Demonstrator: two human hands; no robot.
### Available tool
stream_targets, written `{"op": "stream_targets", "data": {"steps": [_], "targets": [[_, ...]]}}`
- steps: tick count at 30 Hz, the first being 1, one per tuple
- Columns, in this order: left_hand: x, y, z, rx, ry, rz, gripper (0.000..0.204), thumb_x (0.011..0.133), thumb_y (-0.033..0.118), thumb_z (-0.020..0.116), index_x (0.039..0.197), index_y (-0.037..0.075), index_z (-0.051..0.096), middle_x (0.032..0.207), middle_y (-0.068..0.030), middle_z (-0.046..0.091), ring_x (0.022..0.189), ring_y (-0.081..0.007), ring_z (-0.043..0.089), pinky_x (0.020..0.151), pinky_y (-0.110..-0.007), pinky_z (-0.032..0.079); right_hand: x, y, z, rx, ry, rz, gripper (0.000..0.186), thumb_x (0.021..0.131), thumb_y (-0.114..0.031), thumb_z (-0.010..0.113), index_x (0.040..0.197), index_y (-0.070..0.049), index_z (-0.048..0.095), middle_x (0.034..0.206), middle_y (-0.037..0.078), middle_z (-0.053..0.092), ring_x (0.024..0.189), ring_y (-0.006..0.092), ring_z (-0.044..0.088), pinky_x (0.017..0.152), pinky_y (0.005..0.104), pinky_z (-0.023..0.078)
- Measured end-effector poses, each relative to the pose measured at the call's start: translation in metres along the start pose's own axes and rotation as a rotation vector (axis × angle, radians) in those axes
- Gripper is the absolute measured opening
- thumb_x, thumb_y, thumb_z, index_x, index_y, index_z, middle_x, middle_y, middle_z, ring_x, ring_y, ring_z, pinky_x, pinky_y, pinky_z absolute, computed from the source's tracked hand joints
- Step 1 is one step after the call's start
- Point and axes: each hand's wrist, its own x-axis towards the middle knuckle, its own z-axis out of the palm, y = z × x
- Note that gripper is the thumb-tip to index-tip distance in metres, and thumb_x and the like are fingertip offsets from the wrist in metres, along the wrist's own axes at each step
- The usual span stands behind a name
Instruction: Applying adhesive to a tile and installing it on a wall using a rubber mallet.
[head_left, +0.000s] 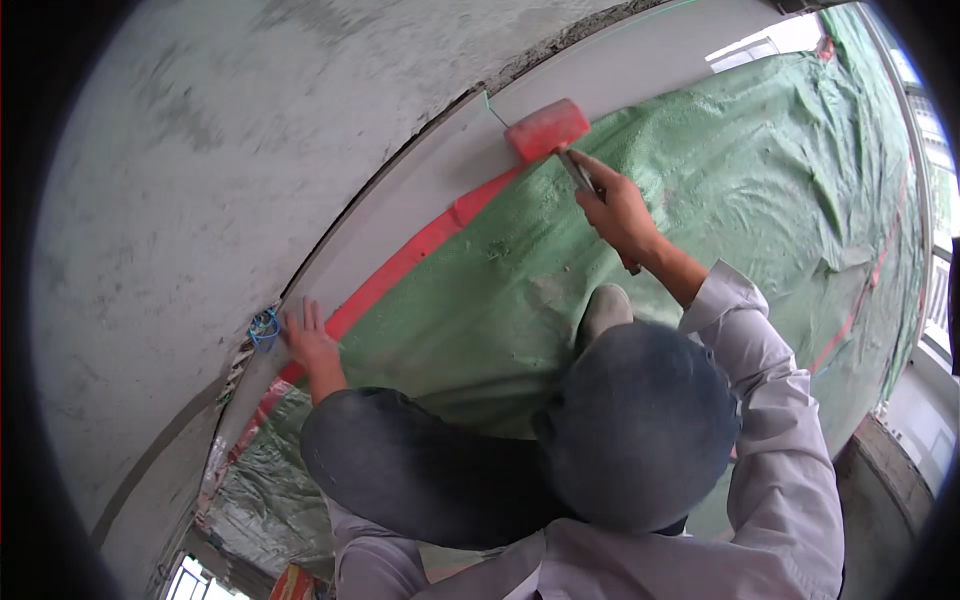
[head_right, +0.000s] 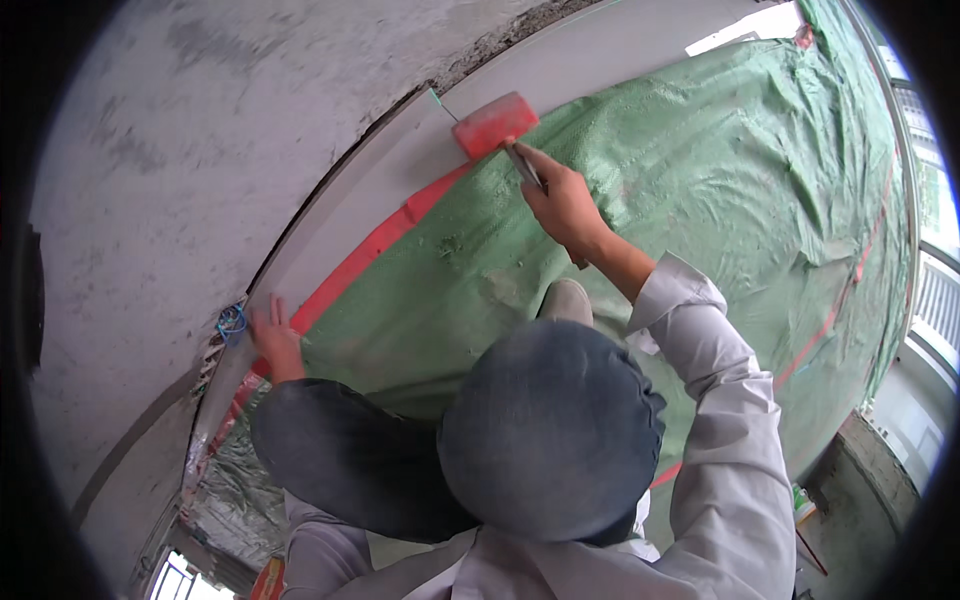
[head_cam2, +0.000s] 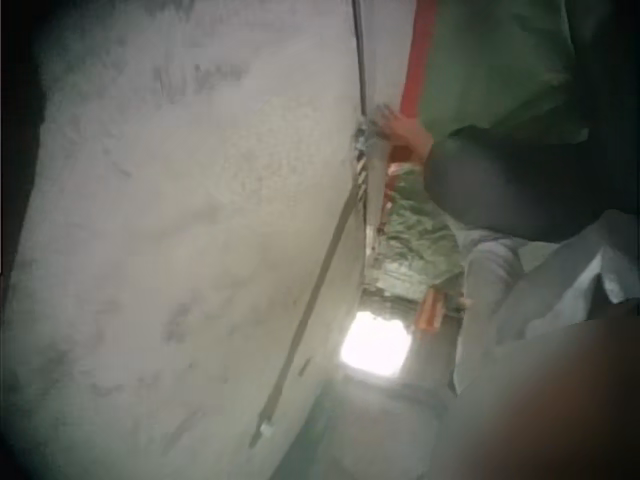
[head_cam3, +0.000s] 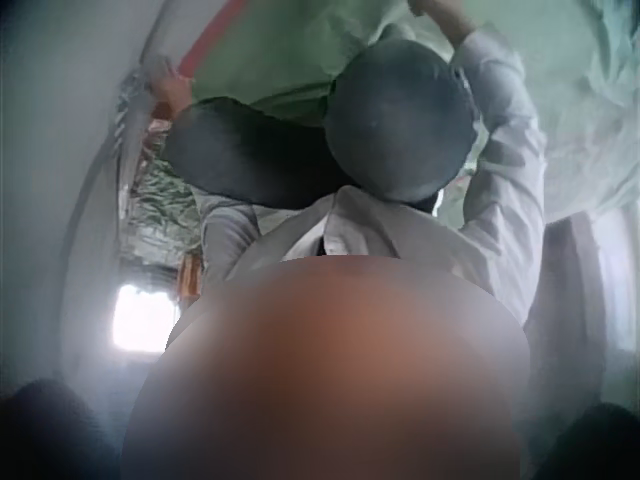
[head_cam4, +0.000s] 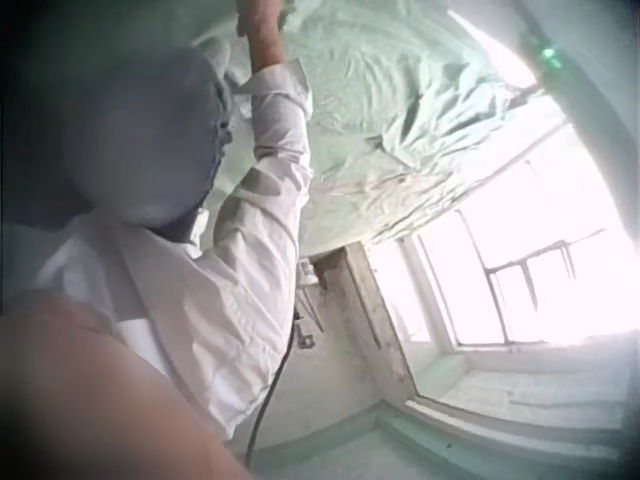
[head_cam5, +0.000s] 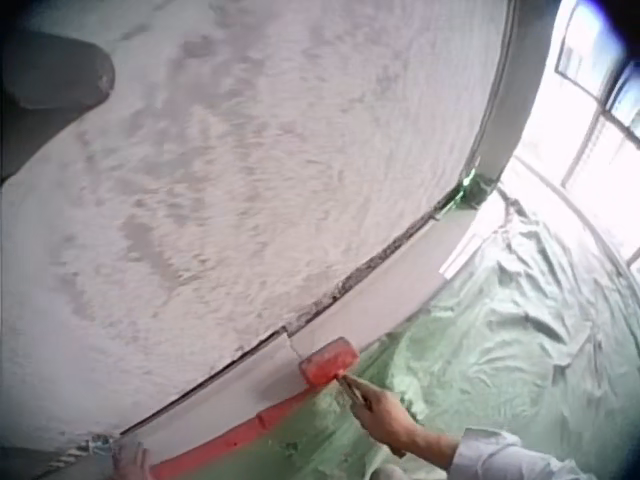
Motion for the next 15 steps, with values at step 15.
{"op": "stream_targets", "data": {"steps": [15], "targets": [[0.018,0.003,0.041,0.081,0.026,0.093,0.102,0.107,0.022,0.066,0.167,0.008,-0.015,0.162,-0.0270,0.035,0.138,-0.0477,0.056,0.111,-0.057,0.057,0.071,0.005,-0.001,0.109,0.099,-0.200,0.060,0.094,-0.008,0.061,0.154,-0.014,0.056,0.083,0.022,0.064,0.070,0.0289,0.062,0.076,0.0408,0.054]]}}
